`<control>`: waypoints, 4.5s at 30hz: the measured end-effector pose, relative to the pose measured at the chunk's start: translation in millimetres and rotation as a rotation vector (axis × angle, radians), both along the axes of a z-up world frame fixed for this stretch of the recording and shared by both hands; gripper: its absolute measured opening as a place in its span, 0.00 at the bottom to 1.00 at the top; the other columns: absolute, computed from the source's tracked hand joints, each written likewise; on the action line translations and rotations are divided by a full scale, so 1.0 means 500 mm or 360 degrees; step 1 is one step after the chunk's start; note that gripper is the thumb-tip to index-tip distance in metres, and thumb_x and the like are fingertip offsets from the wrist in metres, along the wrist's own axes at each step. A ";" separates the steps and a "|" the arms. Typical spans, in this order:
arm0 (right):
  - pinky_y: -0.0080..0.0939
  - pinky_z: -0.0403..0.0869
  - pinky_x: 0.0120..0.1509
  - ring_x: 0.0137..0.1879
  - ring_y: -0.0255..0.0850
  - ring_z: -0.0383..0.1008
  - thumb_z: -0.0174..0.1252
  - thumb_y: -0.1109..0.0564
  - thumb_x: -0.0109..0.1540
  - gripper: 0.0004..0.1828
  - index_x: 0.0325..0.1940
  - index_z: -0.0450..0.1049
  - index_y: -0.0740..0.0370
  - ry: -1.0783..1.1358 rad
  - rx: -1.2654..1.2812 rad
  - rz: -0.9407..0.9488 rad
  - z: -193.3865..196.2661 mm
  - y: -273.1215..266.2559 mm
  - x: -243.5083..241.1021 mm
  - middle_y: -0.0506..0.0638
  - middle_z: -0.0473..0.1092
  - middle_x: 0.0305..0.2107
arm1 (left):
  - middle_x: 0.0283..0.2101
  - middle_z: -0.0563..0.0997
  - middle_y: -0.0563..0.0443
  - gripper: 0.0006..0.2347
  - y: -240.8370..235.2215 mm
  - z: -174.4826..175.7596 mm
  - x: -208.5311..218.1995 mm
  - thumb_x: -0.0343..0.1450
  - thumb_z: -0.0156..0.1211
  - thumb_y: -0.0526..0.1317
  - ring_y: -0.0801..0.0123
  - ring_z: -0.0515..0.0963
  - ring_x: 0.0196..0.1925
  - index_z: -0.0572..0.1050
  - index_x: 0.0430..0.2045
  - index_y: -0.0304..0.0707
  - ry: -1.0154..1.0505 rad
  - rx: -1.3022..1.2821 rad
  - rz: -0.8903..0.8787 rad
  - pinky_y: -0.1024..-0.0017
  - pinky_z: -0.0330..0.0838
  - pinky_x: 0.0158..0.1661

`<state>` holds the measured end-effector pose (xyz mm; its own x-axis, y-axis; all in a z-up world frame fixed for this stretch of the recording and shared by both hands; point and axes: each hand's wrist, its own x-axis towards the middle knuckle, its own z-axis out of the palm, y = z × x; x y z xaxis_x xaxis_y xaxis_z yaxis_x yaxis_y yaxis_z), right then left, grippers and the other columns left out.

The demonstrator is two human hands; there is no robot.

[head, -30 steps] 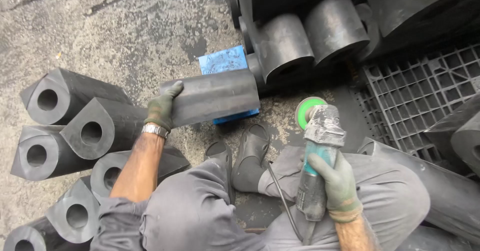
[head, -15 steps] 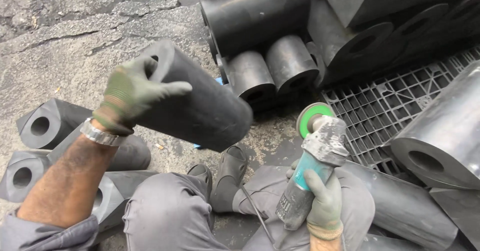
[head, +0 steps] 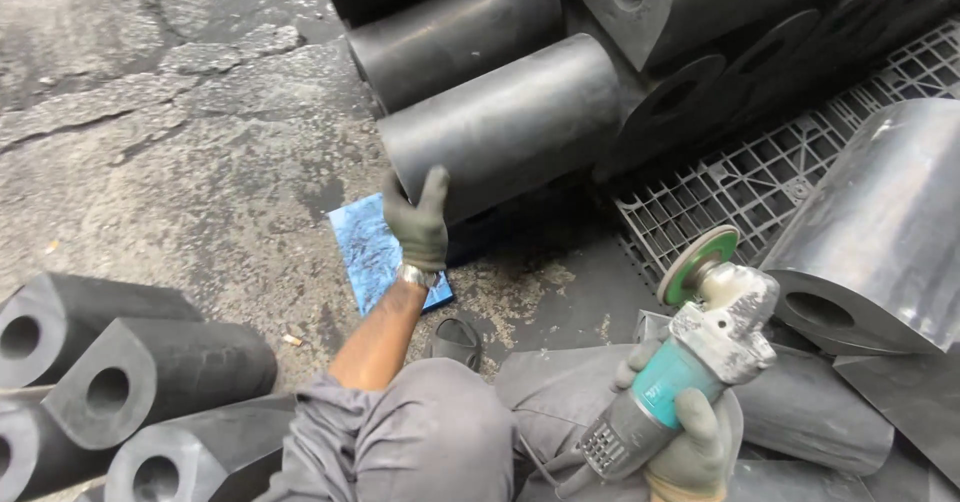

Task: Grinding and smoothing the edges of industrial rubber blocks using a handheld angle grinder.

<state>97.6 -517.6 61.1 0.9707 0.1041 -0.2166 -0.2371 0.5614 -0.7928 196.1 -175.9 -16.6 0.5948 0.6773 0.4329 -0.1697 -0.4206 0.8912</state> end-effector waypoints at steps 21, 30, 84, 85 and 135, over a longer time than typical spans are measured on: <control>0.50 0.76 0.49 0.43 0.51 0.75 0.68 0.36 0.57 0.47 0.63 0.63 0.75 0.0024 0.0135 -0.0058 -0.009 -0.004 0.003 0.61 0.71 0.40 | 0.55 0.72 0.29 0.37 0.056 0.011 0.000 0.65 0.71 0.62 0.45 0.72 0.59 0.68 0.51 0.23 0.0545 0.1772 0.0501 0.54 0.68 0.58; 0.55 0.75 0.60 0.51 0.47 0.72 0.72 0.40 0.59 0.39 0.65 0.62 0.56 -0.0375 0.0854 -0.0154 -0.053 -0.048 -0.031 0.51 0.68 0.45 | 0.50 0.80 0.43 0.13 -0.179 0.350 0.002 0.75 0.69 0.43 0.56 0.80 0.53 0.76 0.47 0.36 0.0216 0.1451 -0.0970 0.61 0.73 0.55; 0.39 0.61 0.50 0.36 0.33 0.63 0.78 0.48 0.54 0.35 0.61 0.72 0.57 -0.0723 0.1472 0.0073 -0.107 -0.100 -0.075 0.40 0.63 0.31 | 0.53 0.84 0.45 0.26 -0.408 -0.001 0.023 0.63 0.67 0.31 0.67 0.88 0.50 0.76 0.59 0.56 0.0398 0.0266 -0.1072 0.74 0.83 0.53; 0.39 0.61 0.49 0.36 0.33 0.63 0.78 0.48 0.54 0.35 0.61 0.72 0.57 -0.0742 0.1458 0.0071 -0.110 -0.108 -0.067 0.40 0.63 0.31 | 0.53 0.84 0.45 0.26 -0.398 -0.008 0.038 0.63 0.67 0.31 0.67 0.88 0.50 0.76 0.59 0.56 0.0373 0.0265 -0.1083 0.74 0.83 0.53; 0.39 0.64 0.52 0.36 0.33 0.61 0.77 0.38 0.54 0.38 0.60 0.69 0.57 -0.0352 0.1278 0.0502 -0.236 -0.153 -0.054 0.41 0.65 0.33 | 0.22 0.81 0.37 0.07 0.064 0.321 -0.140 0.58 0.65 0.38 0.53 0.84 0.24 0.81 0.20 0.32 0.2245 0.2248 -0.1265 0.59 0.79 0.25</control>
